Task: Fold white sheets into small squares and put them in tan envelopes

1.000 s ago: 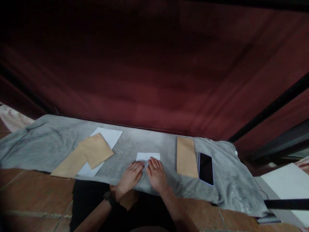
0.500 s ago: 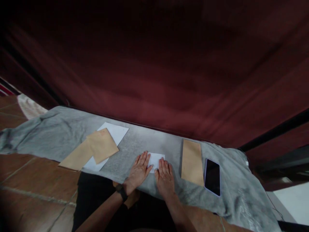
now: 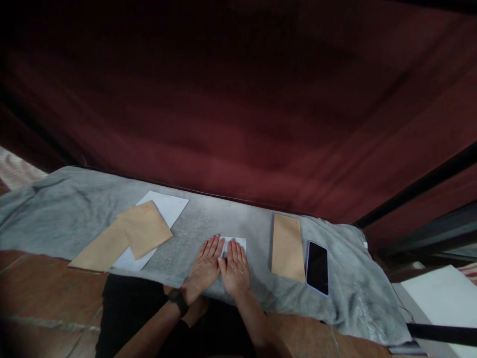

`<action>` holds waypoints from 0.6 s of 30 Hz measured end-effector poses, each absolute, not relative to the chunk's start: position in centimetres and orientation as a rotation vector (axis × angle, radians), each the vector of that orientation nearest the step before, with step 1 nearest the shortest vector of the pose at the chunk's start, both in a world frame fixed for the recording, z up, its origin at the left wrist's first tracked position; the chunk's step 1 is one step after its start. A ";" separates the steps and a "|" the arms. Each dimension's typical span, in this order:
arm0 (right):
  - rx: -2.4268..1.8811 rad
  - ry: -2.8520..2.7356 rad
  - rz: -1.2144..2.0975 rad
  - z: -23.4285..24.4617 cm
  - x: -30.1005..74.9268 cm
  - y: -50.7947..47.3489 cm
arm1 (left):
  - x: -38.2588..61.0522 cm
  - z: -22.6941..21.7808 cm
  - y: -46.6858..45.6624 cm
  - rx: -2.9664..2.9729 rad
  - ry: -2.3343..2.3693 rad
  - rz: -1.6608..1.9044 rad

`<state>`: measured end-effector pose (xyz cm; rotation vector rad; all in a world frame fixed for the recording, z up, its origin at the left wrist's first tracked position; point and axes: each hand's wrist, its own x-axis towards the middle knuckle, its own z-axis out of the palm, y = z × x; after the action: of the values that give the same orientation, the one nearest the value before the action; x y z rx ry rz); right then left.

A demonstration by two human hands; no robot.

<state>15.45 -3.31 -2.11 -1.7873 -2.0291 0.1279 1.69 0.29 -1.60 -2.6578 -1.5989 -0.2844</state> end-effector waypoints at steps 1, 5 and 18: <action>-1.789 -2.021 0.097 -2.3 15.8 -3.5 | 1.7 -1.6 0.3 -2.664 -1.593 -0.298; -1.775 -2.012 -0.022 -2.5 17.4 -3.8 | 1.2 -1.3 0.1 -2.680 -1.597 -0.363; -1.867 -1.926 -0.164 -5.1 18.5 -3.6 | -0.1 -1.3 -1.8 -2.554 -1.717 -0.514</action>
<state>18.48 -3.55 -5.10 -1.8671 -1.9260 -0.1639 -0.11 -1.76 -1.33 -2.5537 -1.7171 -0.5137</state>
